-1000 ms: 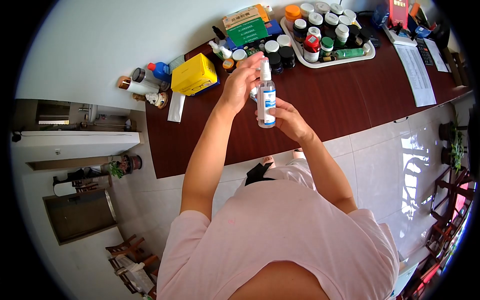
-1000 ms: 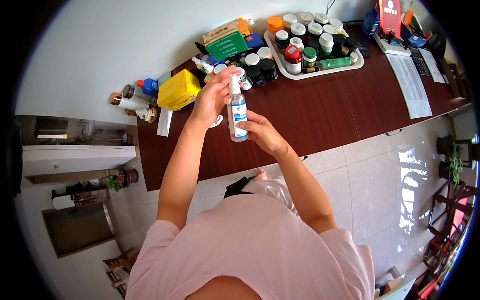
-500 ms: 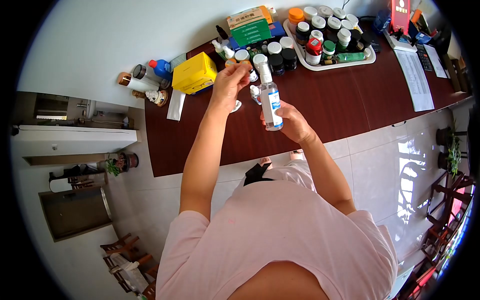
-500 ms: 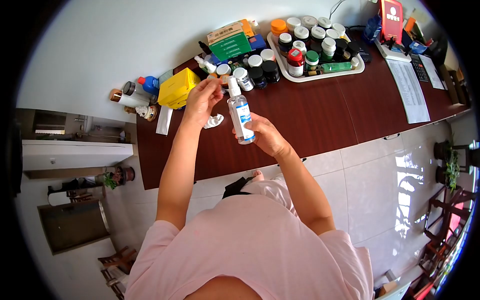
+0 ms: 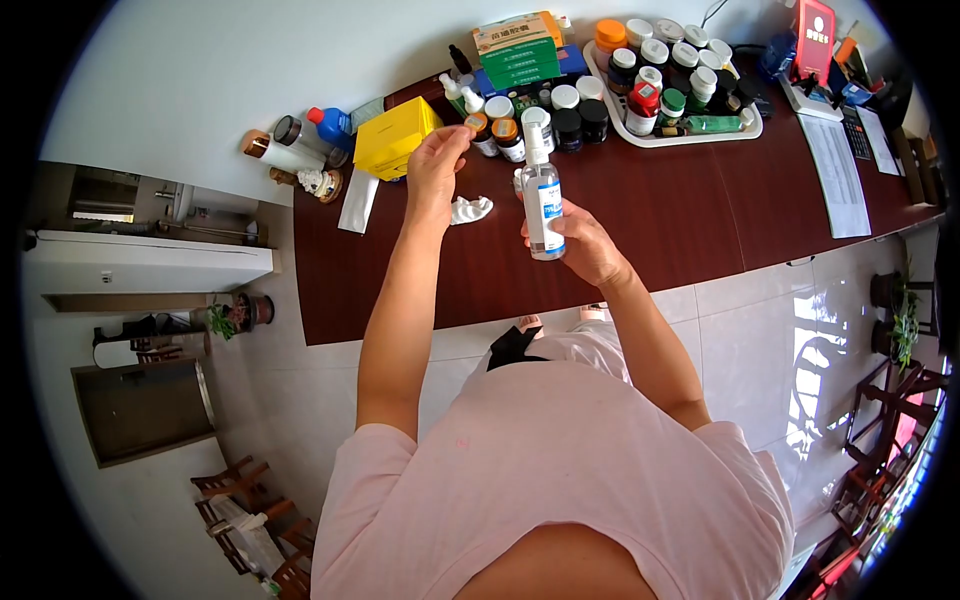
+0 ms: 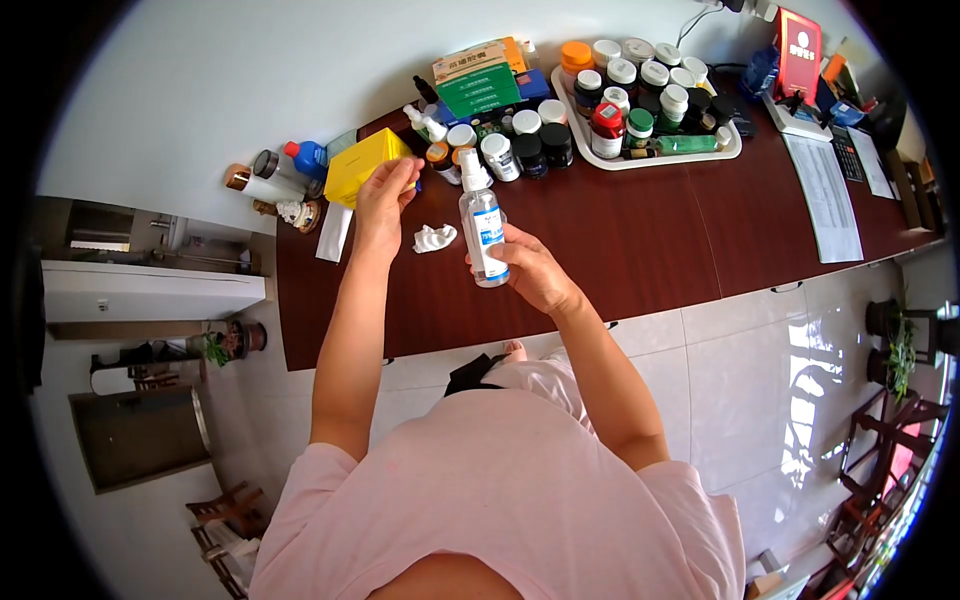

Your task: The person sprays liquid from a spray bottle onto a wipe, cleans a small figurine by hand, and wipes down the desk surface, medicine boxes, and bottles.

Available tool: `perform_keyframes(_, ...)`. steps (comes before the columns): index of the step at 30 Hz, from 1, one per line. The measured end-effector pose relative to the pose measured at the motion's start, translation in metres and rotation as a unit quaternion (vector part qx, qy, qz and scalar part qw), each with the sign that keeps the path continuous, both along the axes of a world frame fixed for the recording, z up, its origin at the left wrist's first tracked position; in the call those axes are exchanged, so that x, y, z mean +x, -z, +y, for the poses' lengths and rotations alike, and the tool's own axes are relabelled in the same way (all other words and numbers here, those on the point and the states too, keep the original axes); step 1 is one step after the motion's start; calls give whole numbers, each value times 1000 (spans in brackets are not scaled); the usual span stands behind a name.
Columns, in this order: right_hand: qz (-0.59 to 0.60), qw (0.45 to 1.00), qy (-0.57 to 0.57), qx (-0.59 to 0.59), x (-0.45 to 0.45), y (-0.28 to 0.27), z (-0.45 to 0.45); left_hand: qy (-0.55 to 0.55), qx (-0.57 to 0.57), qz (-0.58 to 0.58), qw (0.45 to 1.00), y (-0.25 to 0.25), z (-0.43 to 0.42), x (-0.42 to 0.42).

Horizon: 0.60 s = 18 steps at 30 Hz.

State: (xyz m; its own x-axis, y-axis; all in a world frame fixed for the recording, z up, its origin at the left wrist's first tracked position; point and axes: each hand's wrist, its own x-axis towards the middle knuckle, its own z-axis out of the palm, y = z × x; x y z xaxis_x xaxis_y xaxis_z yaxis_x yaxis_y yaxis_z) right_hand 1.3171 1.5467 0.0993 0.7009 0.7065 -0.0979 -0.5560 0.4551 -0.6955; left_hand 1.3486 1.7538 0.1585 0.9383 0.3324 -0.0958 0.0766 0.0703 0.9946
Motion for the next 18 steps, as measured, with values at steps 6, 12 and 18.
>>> perform_keyframes(6,-4,1000,12,2,-1,-3,2,10,-31,-22,999,2,-4,-1)
perform_keyframes(12,-8,1000,20,7,0,-2,3,27,-20,-30,999,4,-5,1)
perform_keyframes(18,-11,1000,28,3,0,-3,4,34,-33,-28,998,1,-8,1)
